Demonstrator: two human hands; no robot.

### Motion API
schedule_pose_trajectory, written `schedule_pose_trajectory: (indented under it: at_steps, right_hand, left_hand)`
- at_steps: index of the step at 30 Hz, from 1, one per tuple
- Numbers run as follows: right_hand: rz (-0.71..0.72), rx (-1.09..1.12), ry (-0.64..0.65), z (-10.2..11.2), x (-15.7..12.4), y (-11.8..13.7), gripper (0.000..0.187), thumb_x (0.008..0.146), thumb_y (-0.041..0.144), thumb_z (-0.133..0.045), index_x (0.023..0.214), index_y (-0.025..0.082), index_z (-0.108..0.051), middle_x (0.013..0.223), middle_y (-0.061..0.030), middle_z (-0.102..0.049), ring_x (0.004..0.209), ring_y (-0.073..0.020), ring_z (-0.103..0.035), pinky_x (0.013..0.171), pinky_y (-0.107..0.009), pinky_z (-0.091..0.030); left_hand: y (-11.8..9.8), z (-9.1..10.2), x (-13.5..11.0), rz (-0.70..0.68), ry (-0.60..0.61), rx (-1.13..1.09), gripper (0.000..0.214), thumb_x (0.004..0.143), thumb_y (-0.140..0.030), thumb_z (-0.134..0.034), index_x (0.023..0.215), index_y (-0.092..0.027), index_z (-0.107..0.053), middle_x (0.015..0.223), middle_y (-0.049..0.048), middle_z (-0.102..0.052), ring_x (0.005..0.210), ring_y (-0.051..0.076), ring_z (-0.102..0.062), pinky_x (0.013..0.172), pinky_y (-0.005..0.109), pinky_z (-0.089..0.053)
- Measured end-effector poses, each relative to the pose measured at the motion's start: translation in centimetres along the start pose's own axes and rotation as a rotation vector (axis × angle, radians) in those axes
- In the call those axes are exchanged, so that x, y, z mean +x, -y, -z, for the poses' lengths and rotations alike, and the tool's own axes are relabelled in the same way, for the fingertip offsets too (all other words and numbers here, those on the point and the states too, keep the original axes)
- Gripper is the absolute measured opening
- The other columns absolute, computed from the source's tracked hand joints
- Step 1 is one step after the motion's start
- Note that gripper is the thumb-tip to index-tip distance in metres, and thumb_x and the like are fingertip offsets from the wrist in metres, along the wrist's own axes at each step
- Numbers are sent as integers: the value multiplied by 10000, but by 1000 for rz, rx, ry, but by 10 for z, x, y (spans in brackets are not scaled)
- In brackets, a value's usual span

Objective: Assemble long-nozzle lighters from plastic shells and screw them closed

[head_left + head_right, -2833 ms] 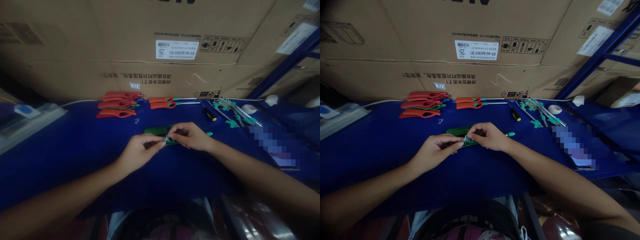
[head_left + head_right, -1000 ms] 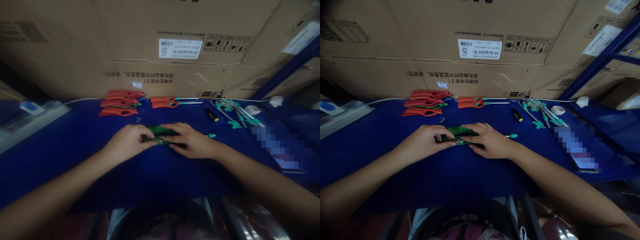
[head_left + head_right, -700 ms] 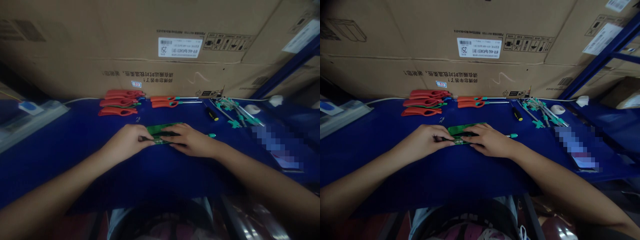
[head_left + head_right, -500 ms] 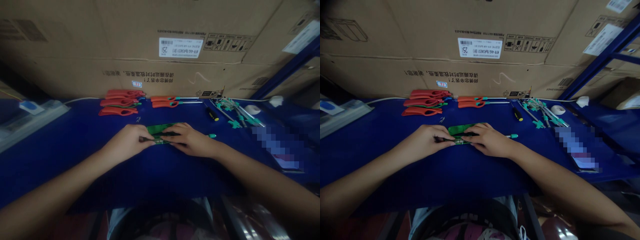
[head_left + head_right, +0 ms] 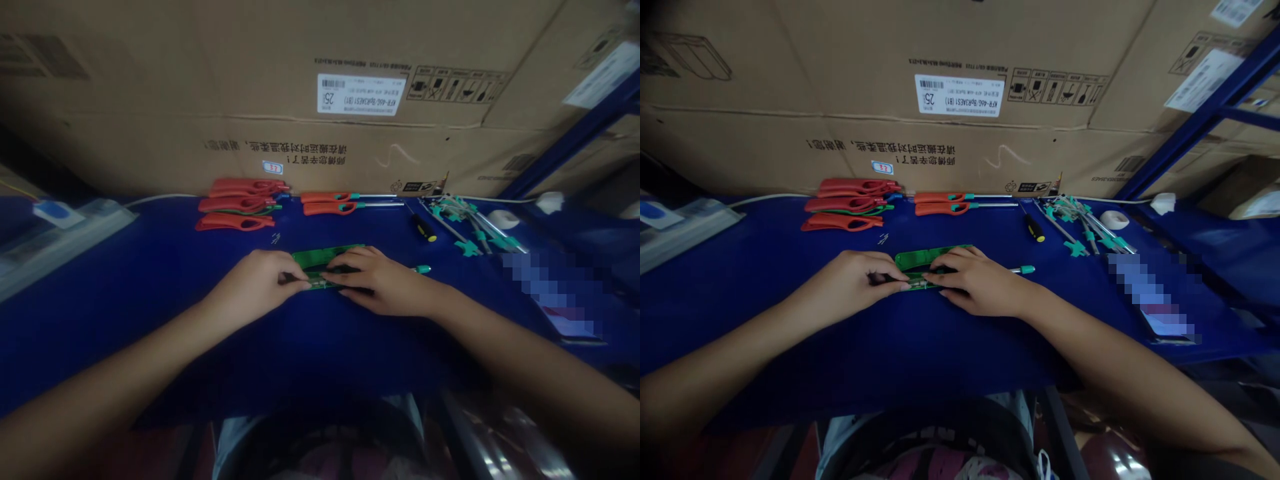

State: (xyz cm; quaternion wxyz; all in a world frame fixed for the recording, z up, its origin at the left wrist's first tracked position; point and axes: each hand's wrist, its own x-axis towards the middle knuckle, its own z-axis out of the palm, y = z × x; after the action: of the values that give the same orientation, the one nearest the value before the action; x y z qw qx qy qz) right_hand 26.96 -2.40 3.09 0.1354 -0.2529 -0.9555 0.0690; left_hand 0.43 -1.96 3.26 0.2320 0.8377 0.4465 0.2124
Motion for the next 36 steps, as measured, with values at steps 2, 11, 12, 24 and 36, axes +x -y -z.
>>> schedule_pose_trajectory:
  at_steps: [2,11,12,24,36]
  right_hand:
    - [-5,-33,36,3,0,3,451,982,227,-537,1432,228,-554,1368,-126,-589,1319,-275,-495,1101,-499,-397]
    - [-43,-112,139,7,-1,18,485,995,252,-510,1475,181,-493,1464,-141,-539,1366,-290,-462,1129,-511,-393]
    - [-38,-115,135,7,-1,18,481,997,253,-508,1473,183,-494,1466,-139,-537,1364,-290,-464,1128,-511,-391]
    - [-129,140,-30,17,-4,-9,135,945,188,-584,1037,187,-683,1005,-61,-655,836,-158,-634,752,-286,-495]
    - [-176,151,47,14,-4,-6,102,946,192,-600,958,202,-700,959,-40,-689,819,-155,-658,721,-263,-478]
  left_hand:
    - [0,0,0,14,2,-3,87,826,-329,-748,839,-268,-810,826,-5,-749,645,135,-647,588,230,-440]
    - [0,0,0,28,2,16,88,818,-315,-748,835,-253,-808,819,5,-752,633,142,-643,600,243,-452]
    - [-1,0,0,23,4,22,89,821,-311,-743,836,-252,-808,817,5,-750,632,141,-644,597,241,-453]
    - [-1,4,-2,36,30,-9,135,814,-310,-734,921,-248,-790,752,-27,-727,563,105,-621,544,214,-464]
    - [-5,-2,-4,-102,-22,97,123,873,-303,-693,948,-294,-790,898,-31,-741,658,112,-631,580,236,-451]
